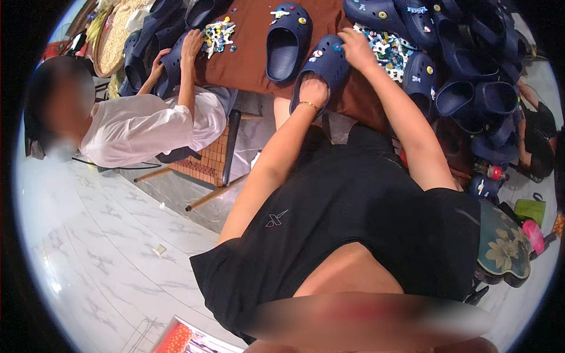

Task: Attaching decorative plastic charms into the ventilation holes of foam clogs.

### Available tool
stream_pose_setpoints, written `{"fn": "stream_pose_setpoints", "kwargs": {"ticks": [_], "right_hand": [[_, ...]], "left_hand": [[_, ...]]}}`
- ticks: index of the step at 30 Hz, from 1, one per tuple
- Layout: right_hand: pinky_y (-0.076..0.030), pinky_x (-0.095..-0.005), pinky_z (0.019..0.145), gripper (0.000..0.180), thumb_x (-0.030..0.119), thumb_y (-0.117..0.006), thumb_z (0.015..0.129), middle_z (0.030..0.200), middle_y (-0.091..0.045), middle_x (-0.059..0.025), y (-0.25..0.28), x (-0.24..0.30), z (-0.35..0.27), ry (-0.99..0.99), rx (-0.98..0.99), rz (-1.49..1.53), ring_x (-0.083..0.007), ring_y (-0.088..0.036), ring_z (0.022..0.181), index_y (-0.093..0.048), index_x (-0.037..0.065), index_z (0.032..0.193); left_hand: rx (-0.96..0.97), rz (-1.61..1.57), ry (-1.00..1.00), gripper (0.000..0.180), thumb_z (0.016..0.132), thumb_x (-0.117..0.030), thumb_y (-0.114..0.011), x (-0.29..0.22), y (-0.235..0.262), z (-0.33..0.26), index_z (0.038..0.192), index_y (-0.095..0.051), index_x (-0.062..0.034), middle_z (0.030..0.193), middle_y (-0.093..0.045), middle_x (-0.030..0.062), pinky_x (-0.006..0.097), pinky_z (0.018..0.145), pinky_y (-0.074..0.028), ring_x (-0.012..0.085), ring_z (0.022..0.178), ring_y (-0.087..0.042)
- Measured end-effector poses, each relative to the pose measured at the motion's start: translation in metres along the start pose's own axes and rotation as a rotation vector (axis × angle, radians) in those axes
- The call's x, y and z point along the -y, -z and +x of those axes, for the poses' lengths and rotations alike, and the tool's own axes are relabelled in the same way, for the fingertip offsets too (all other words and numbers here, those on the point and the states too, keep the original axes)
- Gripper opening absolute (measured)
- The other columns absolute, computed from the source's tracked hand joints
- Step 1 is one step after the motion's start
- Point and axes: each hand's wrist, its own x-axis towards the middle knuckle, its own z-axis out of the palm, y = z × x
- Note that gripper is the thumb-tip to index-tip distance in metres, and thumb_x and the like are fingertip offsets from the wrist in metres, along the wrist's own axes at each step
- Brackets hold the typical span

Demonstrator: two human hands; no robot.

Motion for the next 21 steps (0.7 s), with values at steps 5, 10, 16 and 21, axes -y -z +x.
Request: {"fn": "stream_pose_setpoints", "kwargs": {"ticks": [5, 10, 16, 21], "right_hand": [[-0.043, -0.0396, 0.075, 0.017, 0.009, -0.052, 0.072, 0.092, -0.051, -0.0141, -0.015, 0.037, -0.012, -0.065, 0.011, -0.085, -0.0308, -0.049, 0.089, -0.053, 0.004, 0.088], [-0.043, -0.0414, 0.072, 0.011, 0.01, -0.052, 0.074, 0.086, -0.049, -0.0157, -0.009, 0.038, -0.008, -0.191, 0.117, -0.085, -0.0335, -0.049, 0.085, -0.049, 0.004, 0.081], [-0.042, -0.0428, 0.073, 0.016, 0.01, -0.057, 0.071, 0.087, -0.048, -0.0177, -0.005, 0.049, -0.021, -0.373, 0.073, 0.108, -0.0359, -0.05, 0.084, -0.048, 0.004, 0.083], [-0.041, -0.0383, 0.079, 0.025, 0.003, -0.05, 0.071, 0.1, -0.049, -0.0134, -0.003, 0.054, -0.002, -0.084, 0.155, 0.306, -0.0338, -0.049, 0.093, -0.052, 0.008, 0.096]], "left_hand": [[-0.093, -0.019, -0.005, 0.023, 0.071, -0.017, -0.046, 0.0, 0.004, -0.001, 0.062, -0.062, -0.003, 0.071, -0.06, 0.0157, 0.039, 0.066, -0.045, 0.0289, 0.07, -0.059], [-0.031, -0.014, 0.002, 0.024, 0.071, -0.017, -0.045, -0.002, 0.006, 0.0, 0.061, -0.061, -0.0027, 0.07, -0.06, 0.0163, 0.039, 0.066, -0.046, 0.0292, 0.068, -0.059], [-0.075, 0.001, 0.008, 0.022, 0.071, -0.016, -0.045, -0.002, 0.004, 0.002, 0.07, -0.061, -0.0024, 0.076, -0.06, 0.0158, 0.037, 0.074, -0.042, 0.0281, 0.073, -0.058], [-0.062, 0.041, -0.019, 0.022, 0.071, -0.017, -0.045, -0.002, 0.004, 0.001, 0.068, -0.061, -0.0024, 0.074, -0.06, 0.0154, 0.037, 0.073, -0.043, 0.0274, 0.071, -0.058]]}}
